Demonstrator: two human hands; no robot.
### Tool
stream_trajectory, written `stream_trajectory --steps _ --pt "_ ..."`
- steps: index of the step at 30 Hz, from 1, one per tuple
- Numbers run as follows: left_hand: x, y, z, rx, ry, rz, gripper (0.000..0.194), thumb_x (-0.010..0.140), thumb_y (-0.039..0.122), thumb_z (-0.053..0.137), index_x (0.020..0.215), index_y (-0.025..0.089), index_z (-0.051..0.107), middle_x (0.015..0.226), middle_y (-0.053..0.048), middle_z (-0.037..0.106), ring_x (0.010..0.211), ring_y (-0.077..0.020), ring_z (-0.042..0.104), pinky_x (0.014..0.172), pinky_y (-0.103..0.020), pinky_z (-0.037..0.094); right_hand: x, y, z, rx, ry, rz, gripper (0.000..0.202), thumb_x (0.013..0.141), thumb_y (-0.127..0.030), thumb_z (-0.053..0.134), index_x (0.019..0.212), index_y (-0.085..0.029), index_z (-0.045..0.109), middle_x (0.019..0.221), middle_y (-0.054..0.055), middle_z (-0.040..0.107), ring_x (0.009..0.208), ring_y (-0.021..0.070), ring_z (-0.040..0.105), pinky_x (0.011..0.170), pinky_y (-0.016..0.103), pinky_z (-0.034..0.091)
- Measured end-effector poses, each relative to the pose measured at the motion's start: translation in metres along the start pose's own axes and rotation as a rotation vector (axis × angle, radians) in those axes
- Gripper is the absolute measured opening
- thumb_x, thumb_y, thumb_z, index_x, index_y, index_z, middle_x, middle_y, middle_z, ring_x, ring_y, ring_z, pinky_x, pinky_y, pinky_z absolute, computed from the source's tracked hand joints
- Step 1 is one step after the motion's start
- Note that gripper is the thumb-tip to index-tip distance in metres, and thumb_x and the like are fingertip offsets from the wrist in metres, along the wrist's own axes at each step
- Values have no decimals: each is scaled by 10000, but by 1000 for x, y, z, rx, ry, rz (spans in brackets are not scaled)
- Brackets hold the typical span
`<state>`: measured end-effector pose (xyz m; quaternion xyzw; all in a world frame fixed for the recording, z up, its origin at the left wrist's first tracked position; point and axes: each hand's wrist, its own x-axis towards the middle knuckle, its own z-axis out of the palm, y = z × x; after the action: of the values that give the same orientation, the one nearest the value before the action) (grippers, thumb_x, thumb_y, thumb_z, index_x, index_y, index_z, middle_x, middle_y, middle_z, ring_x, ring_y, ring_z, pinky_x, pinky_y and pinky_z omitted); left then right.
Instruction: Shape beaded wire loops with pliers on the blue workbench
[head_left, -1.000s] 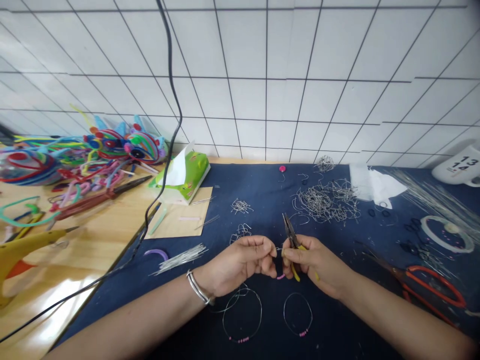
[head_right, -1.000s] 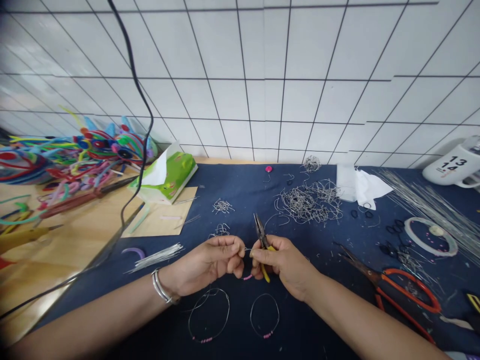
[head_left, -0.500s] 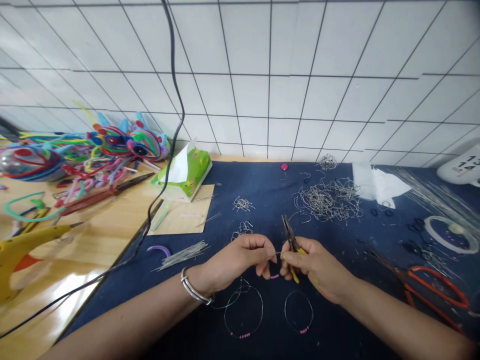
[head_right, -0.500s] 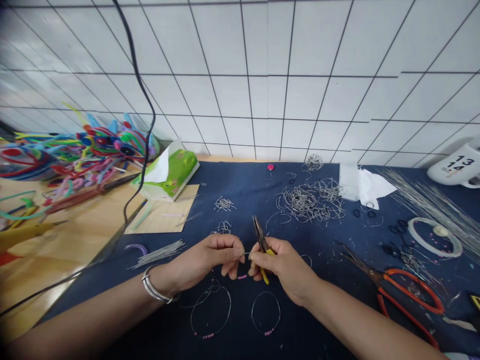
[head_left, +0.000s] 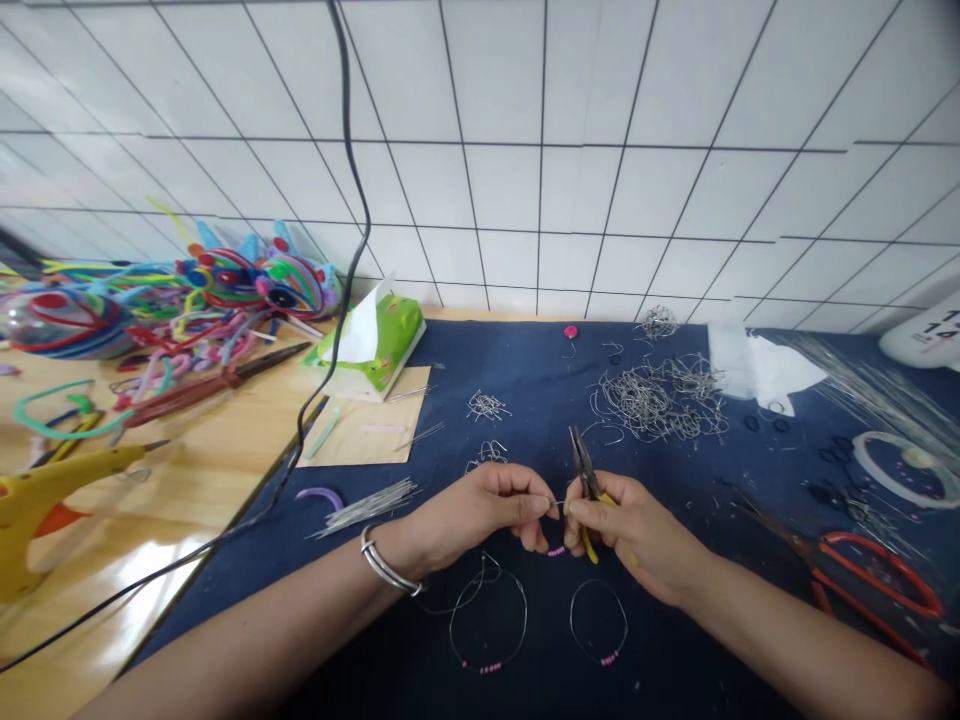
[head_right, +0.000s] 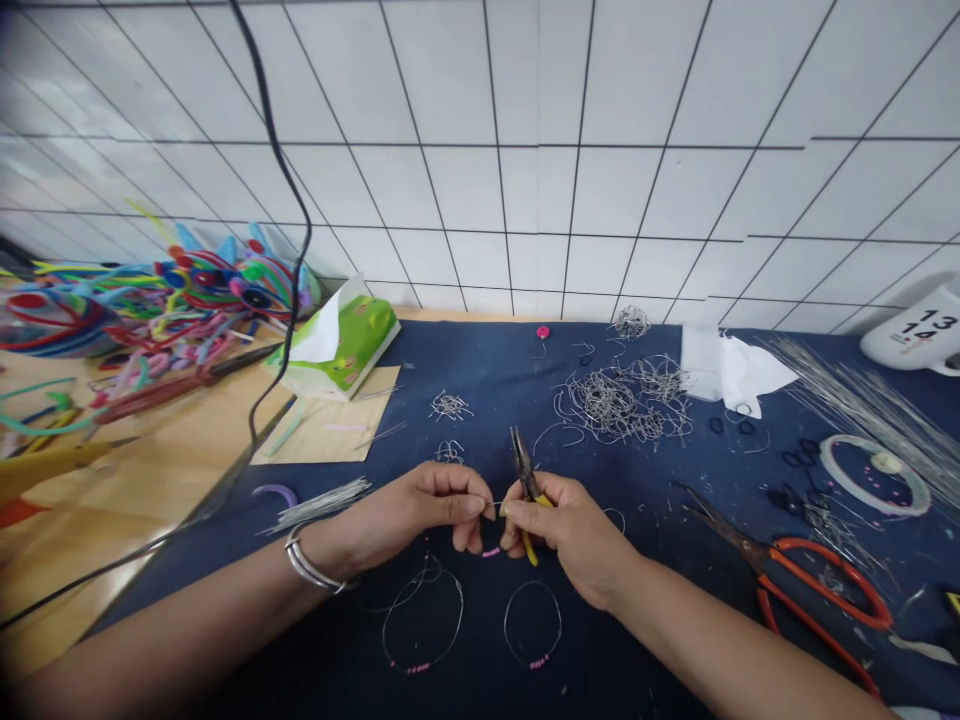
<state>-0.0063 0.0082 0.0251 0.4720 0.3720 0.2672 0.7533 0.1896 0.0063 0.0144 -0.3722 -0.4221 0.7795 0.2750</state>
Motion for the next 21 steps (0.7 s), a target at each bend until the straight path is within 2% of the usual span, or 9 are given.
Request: stream_trajectory --steps 3,5,10,13,16,21 --pt "-1 -2 1 -13 5 20 143 810 258 556 821 124 606 583 2 581 594 -106 567 610 -231 405 -1 -4 -1 -105 -27 -31 163 807 -331 541 813 -168 531 658 3 571 617 123 542 595 262 395" --pt "-2 -2 2 -44 20 37 149 811 270 556 822 128 601 576 4 568 595 -110 564 613 -239 406 -1 -8 -5 -255 -16 -84 186 820 -357 519 829 -173 538 676 5 565 638 127 535 602 264 396" --pt "-3 3 2 -162 72 81 163 826 284 540 815 131 593 565 3 550 602 -115 561 596 -240 402 4 -12 -18 -894 235 -355 142 835 -330 483 826 -202 544 730 13 530 679 142 498 641 284 397" --pt "-4 5 1 -185 98 119 156 834 271 533 807 127 587 567 -1 559 598 -109 559 567 -221 379 8 -8 -23 -1220 221 -563 91 834 -237 456 840 -192 534 788 50 519 748 173 488 689 318 399" --pt "-4 4 1 -153 113 157 161 838 262 526 790 121 586 573 -6 575 588 -106 556 583 -228 379 9 -4 -24 -1361 213 -640 115 823 -173 441 900 -180 525 831 73 517 797 194 483 721 344 403" --pt "-5 4 2 -139 164 215 182 861 276 484 798 130 573 580 -5 581 595 -110 555 604 -242 383 10 -3 -25 -1421 244 -630 121 812 -144 438 898 -180 516 854 80 514 811 203 482 724 359 411"
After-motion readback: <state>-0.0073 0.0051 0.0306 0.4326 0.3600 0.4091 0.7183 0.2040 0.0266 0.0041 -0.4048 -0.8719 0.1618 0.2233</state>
